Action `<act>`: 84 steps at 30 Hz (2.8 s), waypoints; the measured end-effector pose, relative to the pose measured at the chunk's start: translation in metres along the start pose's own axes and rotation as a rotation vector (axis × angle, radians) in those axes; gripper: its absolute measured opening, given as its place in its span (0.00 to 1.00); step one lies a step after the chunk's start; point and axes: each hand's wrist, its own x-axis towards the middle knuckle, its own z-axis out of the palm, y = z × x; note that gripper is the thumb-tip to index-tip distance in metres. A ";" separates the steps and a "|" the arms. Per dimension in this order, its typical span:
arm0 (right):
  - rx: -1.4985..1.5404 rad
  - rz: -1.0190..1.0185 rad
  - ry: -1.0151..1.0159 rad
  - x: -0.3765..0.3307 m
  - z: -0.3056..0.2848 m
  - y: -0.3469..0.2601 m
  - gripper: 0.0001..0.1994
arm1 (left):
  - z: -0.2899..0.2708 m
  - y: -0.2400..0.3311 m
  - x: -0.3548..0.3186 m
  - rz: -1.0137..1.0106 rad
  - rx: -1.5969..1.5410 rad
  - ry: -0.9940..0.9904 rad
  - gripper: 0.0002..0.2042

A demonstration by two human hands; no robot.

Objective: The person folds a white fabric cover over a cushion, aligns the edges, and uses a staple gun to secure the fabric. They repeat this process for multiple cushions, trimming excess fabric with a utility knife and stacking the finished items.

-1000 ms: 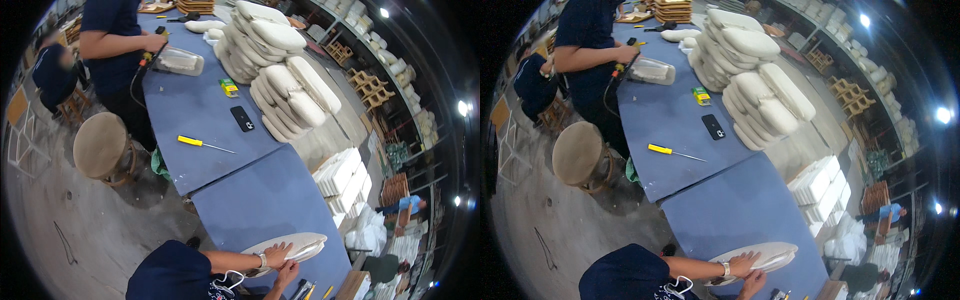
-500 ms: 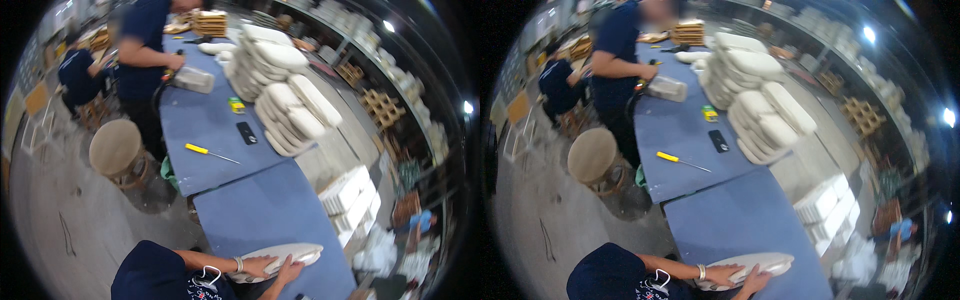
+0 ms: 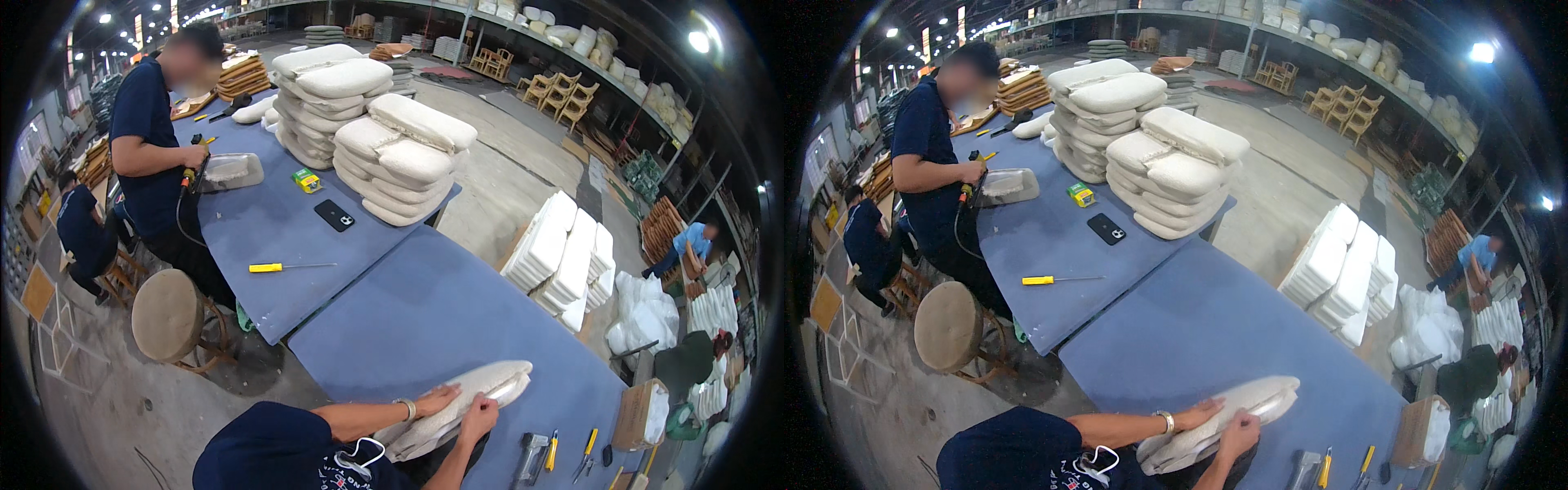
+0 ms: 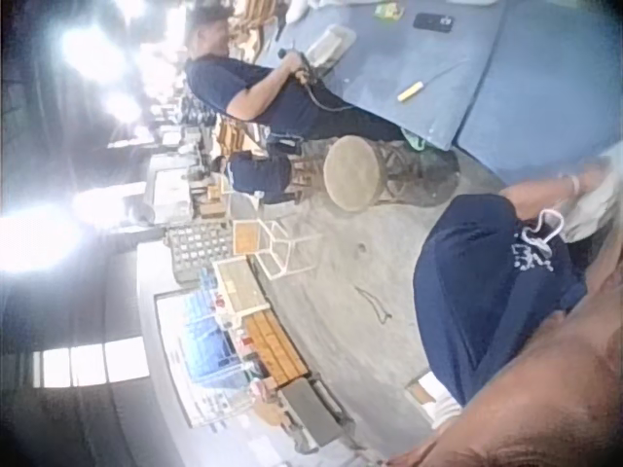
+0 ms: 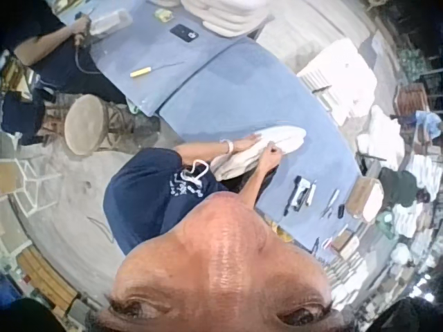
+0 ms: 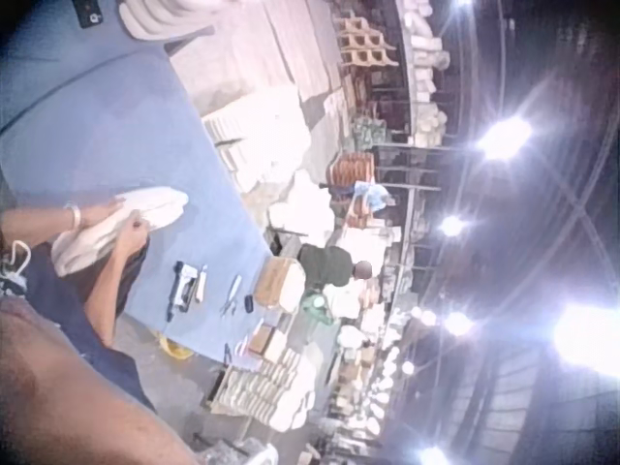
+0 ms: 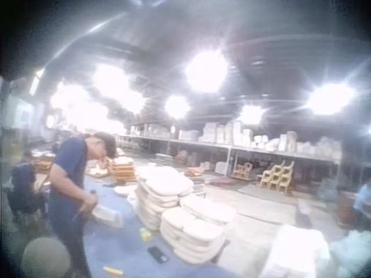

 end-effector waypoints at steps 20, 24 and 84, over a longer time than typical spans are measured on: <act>0.157 0.008 -0.129 0.003 -0.017 0.049 0.16 | 0.028 0.019 0.072 0.215 -0.033 -0.178 0.44; 0.210 0.277 -0.201 -0.007 -0.015 0.010 0.19 | 0.004 -0.001 0.056 0.258 0.045 -0.165 0.37; 0.125 -0.162 -0.681 0.079 -0.145 0.021 0.29 | 0.029 0.118 -0.024 0.040 0.605 0.026 0.43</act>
